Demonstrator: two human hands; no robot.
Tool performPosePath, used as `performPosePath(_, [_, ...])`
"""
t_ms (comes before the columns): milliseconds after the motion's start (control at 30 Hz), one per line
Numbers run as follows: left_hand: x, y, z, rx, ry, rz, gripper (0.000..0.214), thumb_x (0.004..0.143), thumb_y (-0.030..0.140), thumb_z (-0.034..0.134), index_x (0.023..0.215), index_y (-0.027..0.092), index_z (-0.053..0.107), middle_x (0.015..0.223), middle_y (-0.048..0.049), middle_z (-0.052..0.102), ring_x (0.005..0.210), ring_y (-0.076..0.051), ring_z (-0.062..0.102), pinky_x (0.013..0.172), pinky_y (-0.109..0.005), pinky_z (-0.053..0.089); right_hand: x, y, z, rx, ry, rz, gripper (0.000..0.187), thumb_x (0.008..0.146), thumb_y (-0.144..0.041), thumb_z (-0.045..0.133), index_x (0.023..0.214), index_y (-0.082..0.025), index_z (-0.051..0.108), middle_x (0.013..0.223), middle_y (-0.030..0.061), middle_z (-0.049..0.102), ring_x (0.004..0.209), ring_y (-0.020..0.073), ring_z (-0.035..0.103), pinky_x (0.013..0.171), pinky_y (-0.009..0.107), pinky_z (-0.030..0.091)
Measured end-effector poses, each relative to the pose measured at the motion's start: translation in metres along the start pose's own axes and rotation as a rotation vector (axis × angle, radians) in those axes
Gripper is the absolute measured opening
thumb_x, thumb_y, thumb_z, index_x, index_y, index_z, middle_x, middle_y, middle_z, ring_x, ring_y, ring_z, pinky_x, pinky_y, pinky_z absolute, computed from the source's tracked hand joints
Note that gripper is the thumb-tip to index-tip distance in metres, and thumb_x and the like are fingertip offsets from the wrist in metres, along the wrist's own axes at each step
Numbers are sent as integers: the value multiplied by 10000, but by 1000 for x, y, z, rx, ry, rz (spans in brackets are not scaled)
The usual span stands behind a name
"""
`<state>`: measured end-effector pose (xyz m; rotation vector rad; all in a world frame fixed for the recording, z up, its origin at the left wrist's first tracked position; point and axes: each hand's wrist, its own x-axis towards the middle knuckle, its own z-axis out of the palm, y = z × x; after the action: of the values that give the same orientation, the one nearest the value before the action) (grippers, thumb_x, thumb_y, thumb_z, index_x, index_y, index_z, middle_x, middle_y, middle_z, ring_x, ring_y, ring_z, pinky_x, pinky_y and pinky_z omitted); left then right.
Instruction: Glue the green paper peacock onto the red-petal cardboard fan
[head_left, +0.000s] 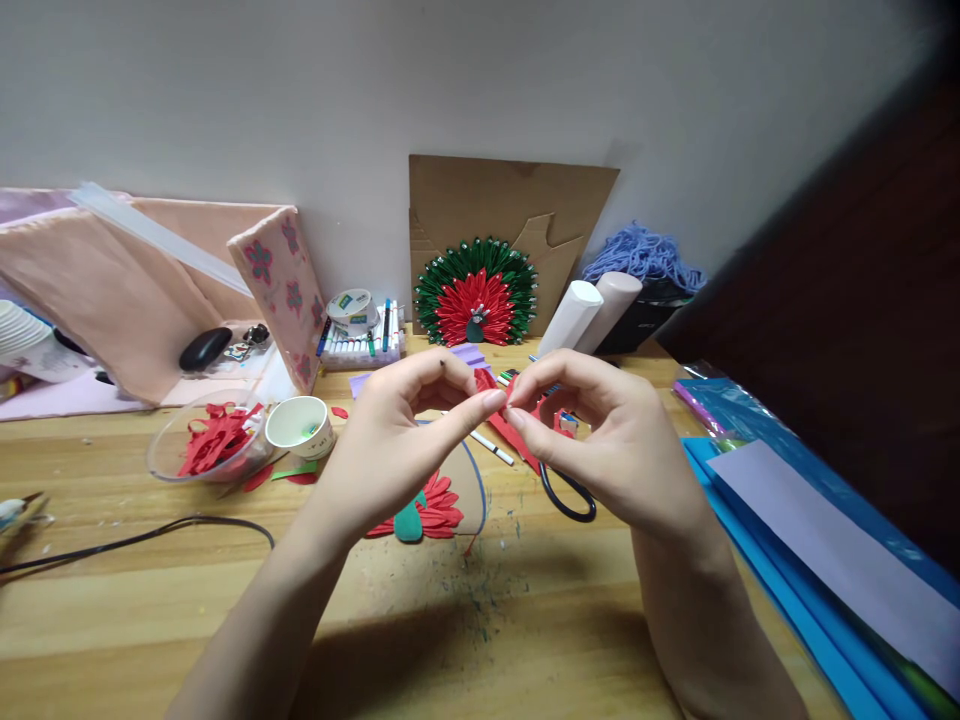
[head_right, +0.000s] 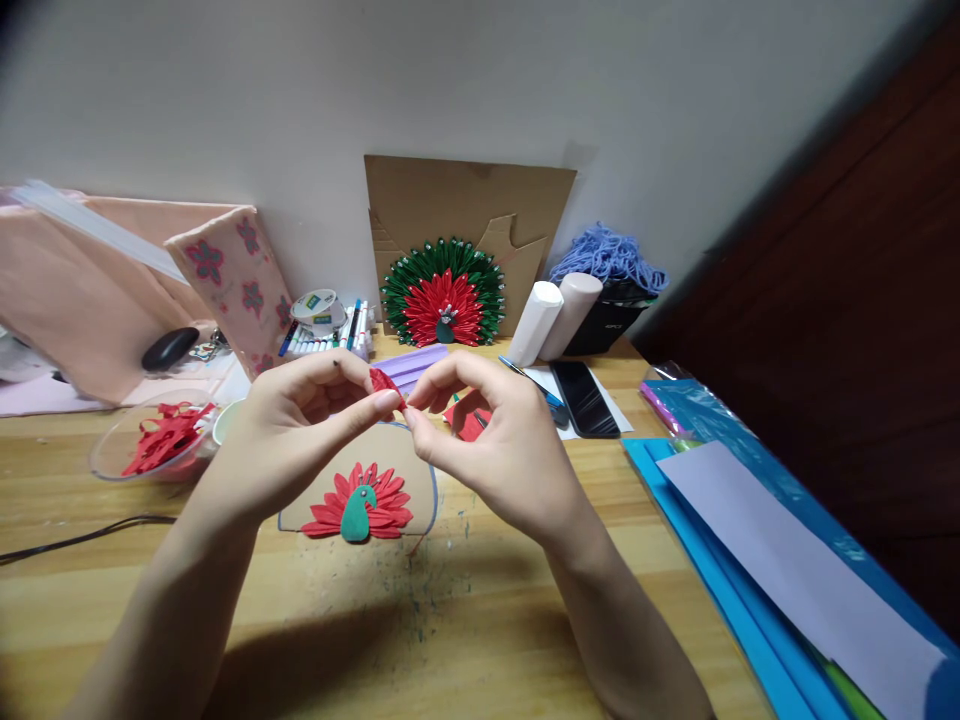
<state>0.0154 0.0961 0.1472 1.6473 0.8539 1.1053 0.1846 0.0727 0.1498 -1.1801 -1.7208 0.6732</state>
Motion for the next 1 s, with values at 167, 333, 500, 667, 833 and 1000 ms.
performPosePath(167, [1,-2,1,-8,0,6,160,769,301,666,759,158,595,757,-21,641,714,-125,596,662,-229,489,1,2,2,23,12,5,28,772,-179,615,796,-188,604,763,9,622,663,121,571,557,227,454])
performPosePath(333, [2,-5,1,-30,-18,8,162,769,303,666,766,159,592,761,-20,640,716,-123,598,680,-237,497,2,4,2,24,3,9,24,784,-204,612,794,-182,609,760,16,627,668,128,577,572,236,467])
performPosePath(500, [3,-6,1,-68,-37,0,151,783,290,654,786,157,582,790,-14,645,746,-115,611,712,-228,504,2,3,1,21,-1,10,22,783,-203,612,786,-181,612,761,15,630,661,125,574,565,232,464])
performPosePath(667, [3,-6,2,-75,-45,-12,171,794,313,640,795,155,573,808,-21,646,760,-117,616,720,-231,503,1,4,3,-16,31,15,27,781,-203,602,761,-184,601,742,11,625,663,129,573,590,239,465])
performPosePath(833, [3,-6,2,-56,-30,-12,149,782,277,656,796,158,568,781,-7,624,731,-106,589,689,-215,489,1,5,3,-24,28,31,31,769,-184,602,741,-183,590,724,2,613,663,126,569,600,237,460])
performPosePath(1000, [3,-6,3,-66,-9,-4,131,799,248,633,763,152,552,792,-7,598,741,-98,569,709,-218,481,3,6,1,42,10,57,53,786,-203,599,743,-180,580,733,-3,599,641,111,558,569,221,457])
